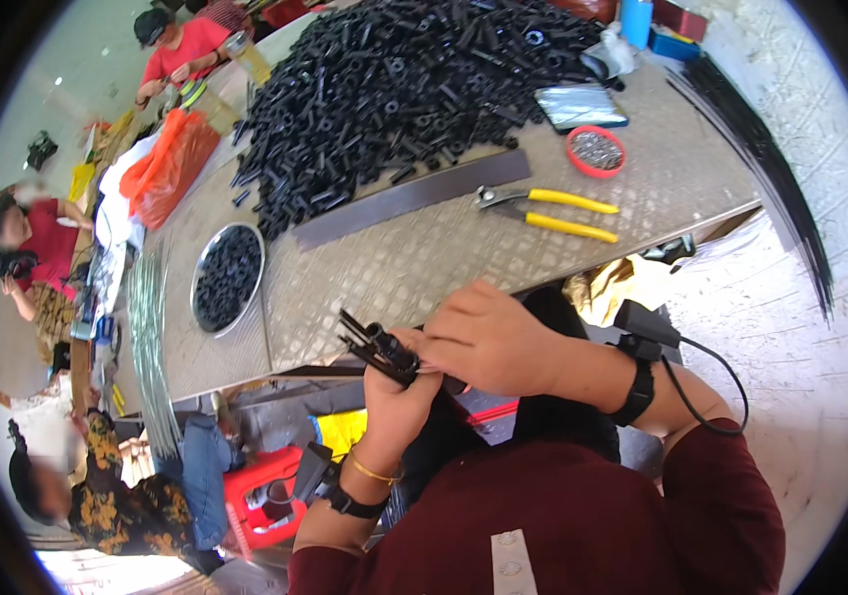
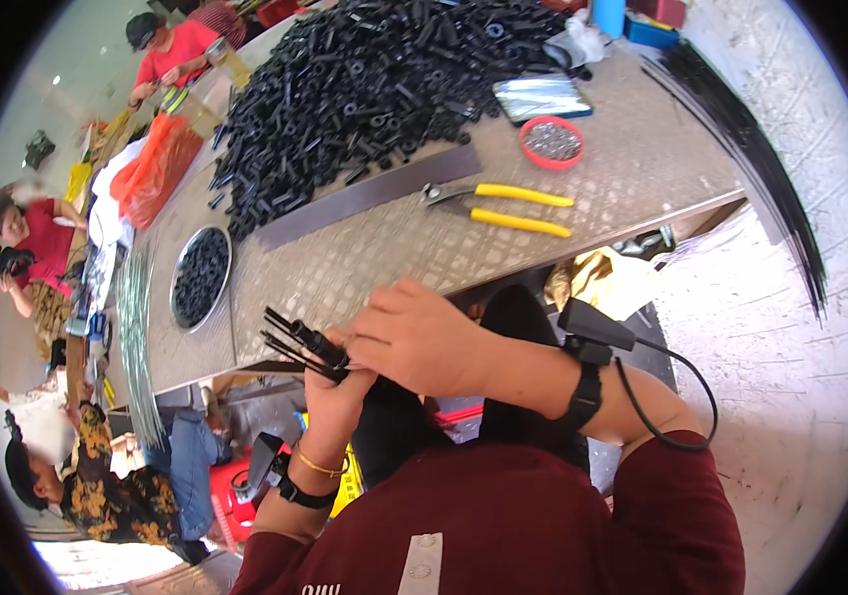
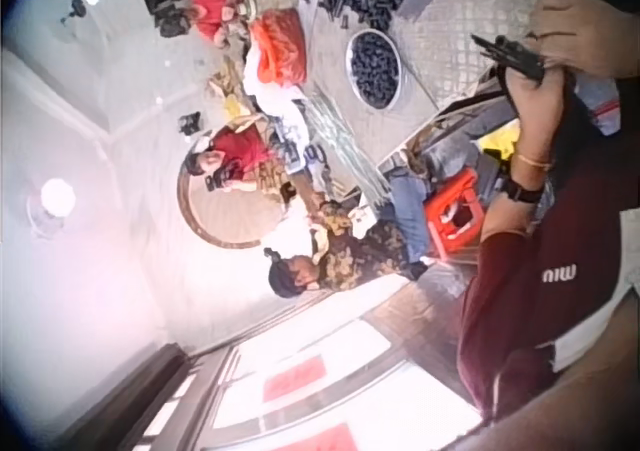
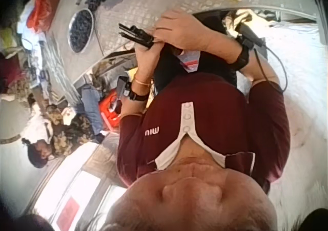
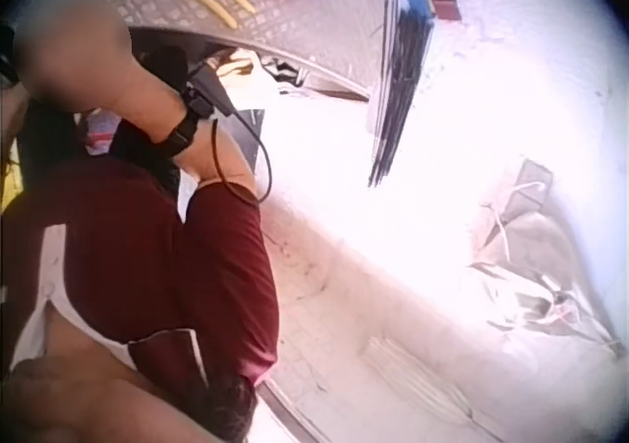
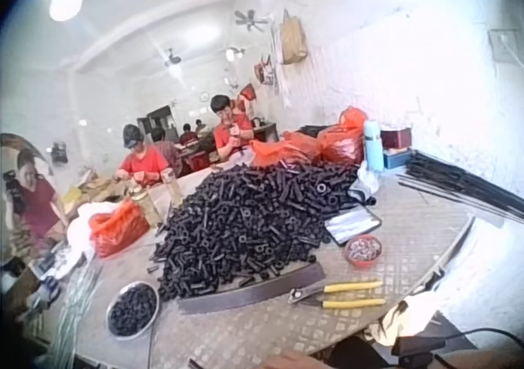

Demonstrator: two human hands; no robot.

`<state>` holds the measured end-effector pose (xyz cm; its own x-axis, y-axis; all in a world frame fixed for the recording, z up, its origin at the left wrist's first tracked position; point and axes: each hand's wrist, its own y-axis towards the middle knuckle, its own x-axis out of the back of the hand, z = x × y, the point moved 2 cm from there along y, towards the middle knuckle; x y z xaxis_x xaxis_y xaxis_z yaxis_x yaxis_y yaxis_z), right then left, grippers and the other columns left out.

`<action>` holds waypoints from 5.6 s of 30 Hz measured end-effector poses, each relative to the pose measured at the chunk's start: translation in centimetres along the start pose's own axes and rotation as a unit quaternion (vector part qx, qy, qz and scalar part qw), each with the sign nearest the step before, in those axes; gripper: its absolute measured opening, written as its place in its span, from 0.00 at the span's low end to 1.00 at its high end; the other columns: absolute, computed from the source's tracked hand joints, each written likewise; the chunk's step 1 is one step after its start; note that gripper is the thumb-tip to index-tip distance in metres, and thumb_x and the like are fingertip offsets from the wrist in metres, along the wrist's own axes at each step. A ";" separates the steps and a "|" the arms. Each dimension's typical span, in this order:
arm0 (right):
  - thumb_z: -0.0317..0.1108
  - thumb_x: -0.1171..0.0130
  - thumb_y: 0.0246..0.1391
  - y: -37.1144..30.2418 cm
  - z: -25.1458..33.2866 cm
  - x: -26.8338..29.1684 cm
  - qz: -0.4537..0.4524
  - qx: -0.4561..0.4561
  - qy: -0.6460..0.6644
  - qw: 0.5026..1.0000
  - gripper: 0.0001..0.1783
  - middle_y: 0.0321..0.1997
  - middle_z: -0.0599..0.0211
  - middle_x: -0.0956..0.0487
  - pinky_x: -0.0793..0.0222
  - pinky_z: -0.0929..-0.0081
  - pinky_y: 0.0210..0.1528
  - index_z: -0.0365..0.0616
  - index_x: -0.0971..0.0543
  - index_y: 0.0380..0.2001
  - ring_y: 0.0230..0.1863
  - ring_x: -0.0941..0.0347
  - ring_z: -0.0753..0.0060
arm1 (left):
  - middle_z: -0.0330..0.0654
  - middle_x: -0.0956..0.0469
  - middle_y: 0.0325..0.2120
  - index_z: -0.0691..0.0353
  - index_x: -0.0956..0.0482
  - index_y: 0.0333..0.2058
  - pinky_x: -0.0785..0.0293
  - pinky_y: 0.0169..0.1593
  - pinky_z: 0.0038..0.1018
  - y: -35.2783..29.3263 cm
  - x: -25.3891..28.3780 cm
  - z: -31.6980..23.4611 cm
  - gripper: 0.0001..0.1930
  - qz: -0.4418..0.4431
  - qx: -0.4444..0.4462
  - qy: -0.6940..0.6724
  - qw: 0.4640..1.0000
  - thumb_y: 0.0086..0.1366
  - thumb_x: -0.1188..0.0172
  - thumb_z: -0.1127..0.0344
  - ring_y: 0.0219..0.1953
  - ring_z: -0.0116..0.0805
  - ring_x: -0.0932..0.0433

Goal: Assembling umbrella frame components by attaching plastic tips and ribs using wires and pliers.

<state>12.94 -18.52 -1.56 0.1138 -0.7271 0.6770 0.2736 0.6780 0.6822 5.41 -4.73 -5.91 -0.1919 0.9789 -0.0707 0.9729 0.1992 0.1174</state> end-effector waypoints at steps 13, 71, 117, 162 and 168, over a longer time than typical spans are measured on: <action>0.38 0.48 0.51 -1.3 -1.8 3.2 0.082 -0.168 0.044 0.981 0.11 0.29 0.60 0.30 0.38 0.61 0.40 0.41 0.28 0.24 0.37 0.34 0.54 | 0.37 0.30 0.30 0.61 0.32 0.33 0.29 0.28 0.22 -0.4 -1.6 0.4 0.12 0.081 0.105 -0.102 0.986 0.52 0.45 0.82 0.25 0.22 0.29; 0.40 0.46 0.51 -2.3 -1.0 10.6 0.398 -0.061 0.068 0.913 0.10 0.38 0.66 0.27 0.35 0.63 0.36 0.45 0.24 0.28 0.36 0.31 0.63 | 0.29 0.31 0.25 0.60 0.30 0.39 0.36 0.34 0.16 -1.0 -0.8 -4.6 0.22 0.169 0.109 -0.019 0.979 0.46 0.28 0.70 0.29 0.16 0.34; 0.25 0.44 0.41 -3.2 3.4 8.7 0.327 -0.175 0.089 0.925 0.40 0.46 0.53 0.29 0.30 0.68 0.40 0.41 0.46 0.60 0.43 0.28 0.58 | 0.33 0.31 0.26 0.62 0.24 0.30 0.39 0.27 0.17 0.0 1.1 -3.4 0.20 0.195 -0.016 0.022 0.980 0.40 0.25 0.62 0.25 0.20 0.36; 0.41 0.53 0.60 -7.1 0.8 6.3 0.407 -0.494 0.649 0.410 0.17 0.38 0.46 0.23 0.23 0.67 0.38 0.34 0.30 0.36 0.37 0.22 0.56 | 0.37 0.31 0.21 0.62 0.22 0.31 0.40 0.27 0.25 1.6 0.0 -4.5 0.21 0.362 -0.061 0.118 0.923 0.37 0.26 0.60 0.23 0.32 0.34; 0.41 0.53 0.60 -7.2 0.6 6.0 0.408 -0.482 0.657 0.412 0.17 0.37 0.48 0.23 0.23 0.69 0.38 0.34 0.30 0.36 0.36 0.22 0.58 | 0.38 0.31 0.21 0.62 0.22 0.31 0.39 0.28 0.26 1.7 0.1 -4.6 0.21 0.362 -0.048 0.109 0.924 0.38 0.26 0.60 0.24 0.33 0.34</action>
<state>11.06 -27.69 -2.26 0.7888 -0.1590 -0.5937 -0.1880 0.8572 -0.4794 6.43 -4.09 -1.15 0.4742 0.8410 0.2603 0.8425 -0.5193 0.1431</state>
